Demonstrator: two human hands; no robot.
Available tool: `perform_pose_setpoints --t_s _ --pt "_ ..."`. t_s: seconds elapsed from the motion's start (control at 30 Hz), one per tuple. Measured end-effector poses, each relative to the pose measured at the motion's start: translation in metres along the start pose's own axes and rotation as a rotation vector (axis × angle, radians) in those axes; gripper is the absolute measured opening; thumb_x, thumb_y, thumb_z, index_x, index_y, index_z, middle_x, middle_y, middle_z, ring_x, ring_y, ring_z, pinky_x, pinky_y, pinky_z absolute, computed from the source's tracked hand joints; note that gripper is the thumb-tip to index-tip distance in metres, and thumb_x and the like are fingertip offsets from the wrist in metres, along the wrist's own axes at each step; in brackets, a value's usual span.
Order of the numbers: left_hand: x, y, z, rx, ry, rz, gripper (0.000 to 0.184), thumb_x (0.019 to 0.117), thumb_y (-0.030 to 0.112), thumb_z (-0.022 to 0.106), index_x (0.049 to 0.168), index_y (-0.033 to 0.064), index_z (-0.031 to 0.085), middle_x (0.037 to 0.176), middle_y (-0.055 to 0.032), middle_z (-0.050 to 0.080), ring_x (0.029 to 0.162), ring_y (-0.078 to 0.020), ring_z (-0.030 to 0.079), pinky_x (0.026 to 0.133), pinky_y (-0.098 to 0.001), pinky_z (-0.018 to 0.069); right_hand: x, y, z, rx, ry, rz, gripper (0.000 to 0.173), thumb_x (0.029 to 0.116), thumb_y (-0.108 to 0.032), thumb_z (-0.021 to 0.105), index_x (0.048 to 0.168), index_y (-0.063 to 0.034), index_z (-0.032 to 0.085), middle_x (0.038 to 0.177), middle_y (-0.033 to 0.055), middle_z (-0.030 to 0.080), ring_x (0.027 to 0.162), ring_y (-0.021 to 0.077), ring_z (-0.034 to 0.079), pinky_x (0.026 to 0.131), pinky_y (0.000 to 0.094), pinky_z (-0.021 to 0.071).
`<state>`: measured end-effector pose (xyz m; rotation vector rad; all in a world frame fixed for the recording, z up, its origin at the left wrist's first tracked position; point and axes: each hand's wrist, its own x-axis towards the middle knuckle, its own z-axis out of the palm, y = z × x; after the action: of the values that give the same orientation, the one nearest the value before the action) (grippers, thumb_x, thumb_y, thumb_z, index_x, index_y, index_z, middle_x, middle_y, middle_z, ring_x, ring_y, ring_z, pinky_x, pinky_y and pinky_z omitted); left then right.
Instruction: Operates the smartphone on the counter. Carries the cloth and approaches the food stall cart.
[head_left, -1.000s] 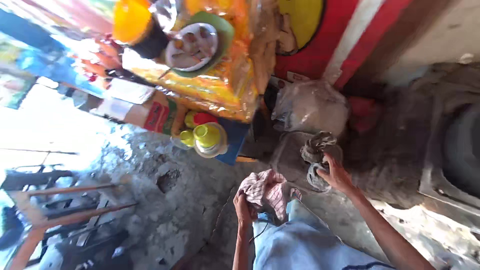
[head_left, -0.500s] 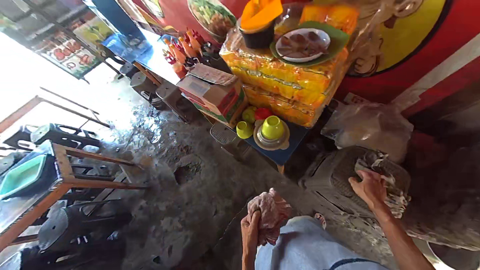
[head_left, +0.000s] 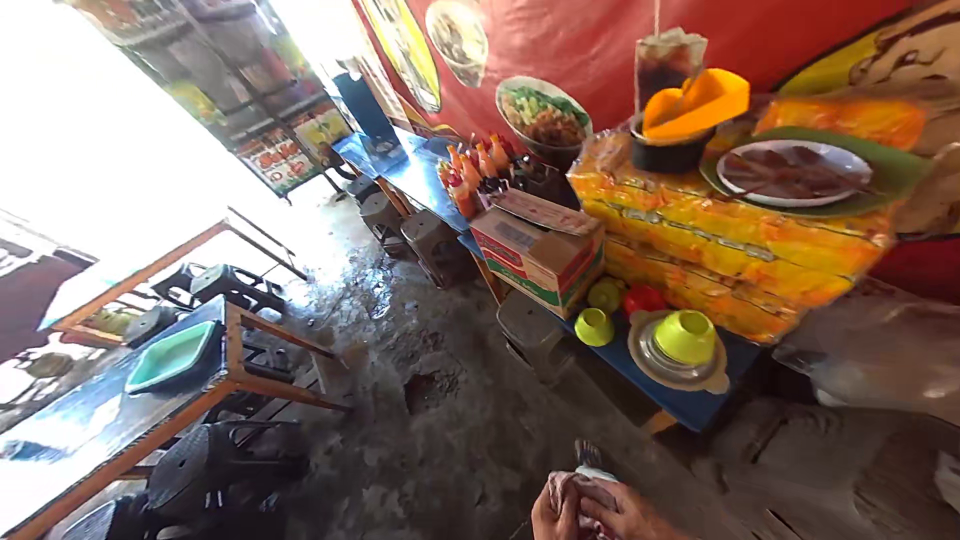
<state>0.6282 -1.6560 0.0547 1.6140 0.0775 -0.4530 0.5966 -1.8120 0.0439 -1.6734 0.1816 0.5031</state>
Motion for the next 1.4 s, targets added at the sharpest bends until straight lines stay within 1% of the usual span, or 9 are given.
perform_pose_setpoints --t_s 0.23,0.33,0.47,0.67,0.87,1.03,1.1,1.23,1.4 --pt "0.102 0.023 -0.068 0.247 0.054 0.084 0.018 0.0977 0.013 0.065 0.104 -0.0004 0.075 0.089 -0.0085 0.076 0.081 -0.0135 0.073 0.082 -0.038 0.0603 0.137 -0.046 -0.021 -0.423 -0.075 -0.053 0.033 0.0997 -0.029 0.06 0.113 0.0 0.069 0.098 0.024 0.071 0.097 0.0408 0.069 0.088 0.0625 0.0505" --pt "0.155 0.048 -0.096 0.162 0.219 0.14 0.014 0.0854 0.004 0.075 0.097 -0.0031 0.073 0.082 -0.0075 0.074 0.075 -0.0102 0.071 0.077 -0.0317 0.061 0.198 -0.092 -0.034 -0.476 -0.168 -0.104 0.034 0.1022 -0.028 0.056 0.124 -0.0043 0.067 0.105 0.0241 0.072 0.104 0.0421 0.069 0.091 0.0646 0.0494" --pt "0.207 0.092 -0.139 0.203 0.316 0.159 0.023 0.0739 0.002 0.081 0.09 -0.0013 0.065 0.073 -0.0022 0.069 0.067 -0.0056 0.066 0.068 -0.027 0.0577 0.267 -0.135 -0.063 -0.356 -0.226 -0.274 0.033 0.0935 -0.008 0.064 0.125 -0.0048 0.071 0.125 0.0179 0.07 0.12 0.0331 0.064 0.106 0.0539 0.0467" --pt "0.266 0.129 -0.192 0.239 0.47 0.118 0.029 0.0715 0.002 0.085 0.09 -0.0031 0.064 0.074 -0.0037 0.068 0.068 -0.0058 0.065 0.068 -0.0264 0.0571 0.368 -0.192 -0.074 -0.457 0.002 -0.323 0.034 0.0786 -0.013 0.08 0.109 -0.0005 0.072 0.109 0.0197 0.07 0.108 0.0361 0.065 0.097 0.0519 0.0508" --pt "0.317 0.161 -0.263 0.017 0.584 0.196 0.024 0.0755 -0.005 0.078 0.092 0.002 0.063 0.076 0.001 0.068 0.07 -0.0039 0.065 0.067 -0.0225 0.0571 0.46 -0.243 -0.039 -0.392 0.016 -0.441 0.025 0.0907 -0.011 0.069 0.113 -0.0061 0.077 0.111 0.0109 0.075 0.099 0.0222 0.073 0.09 0.0439 0.0596" --pt "0.346 0.23 -0.343 -0.206 0.519 0.516 0.025 0.0869 0.007 0.077 0.109 0.0156 0.069 0.097 0.006 0.074 0.087 -0.0026 0.07 0.08 -0.0233 0.0601 0.53 -0.336 0.001 -0.204 0.018 -0.873 0.018 0.0954 -0.019 0.07 0.11 -0.0127 0.079 0.118 0.0031 0.073 0.112 0.0094 0.066 0.097 0.0256 0.0553" --pt "0.381 0.236 -0.395 -0.072 0.614 0.502 0.021 0.0892 0.002 0.07 0.11 0.0071 0.07 0.097 0.0018 0.074 0.086 -0.0047 0.07 0.079 -0.0243 0.0599 0.574 -0.367 0.025 -0.259 0.042 -0.93 0.017 0.0962 -0.022 0.068 0.107 -0.0148 0.078 0.108 -0.0008 0.072 0.102 0.0036 0.067 0.09 0.0207 0.057" --pt "0.448 0.257 -0.467 -0.01 0.81 0.257 0.013 0.0936 -0.002 0.062 0.106 -0.0024 0.068 0.089 -0.0027 0.073 0.078 -0.0044 0.069 0.075 -0.0233 0.0595 0.649 -0.408 0.07 -0.496 -0.005 -0.647 0.027 0.0941 -0.03 0.067 0.092 -0.0057 0.079 0.086 0.0077 0.074 0.079 0.0209 0.071 0.073 0.0458 0.0591" --pt "0.501 0.287 -0.531 -0.153 0.68 0.278 0.011 0.0968 0.001 0.06 0.103 0.0004 0.069 0.085 -0.0005 0.072 0.075 -0.0045 0.069 0.072 -0.0227 0.0595 0.718 -0.445 0.101 -0.34 -0.044 -0.359 0.031 0.0913 -0.041 0.068 0.085 -0.0119 0.074 0.068 -0.0051 0.065 0.06 0.0037 0.059 0.059 0.0295 0.0516"
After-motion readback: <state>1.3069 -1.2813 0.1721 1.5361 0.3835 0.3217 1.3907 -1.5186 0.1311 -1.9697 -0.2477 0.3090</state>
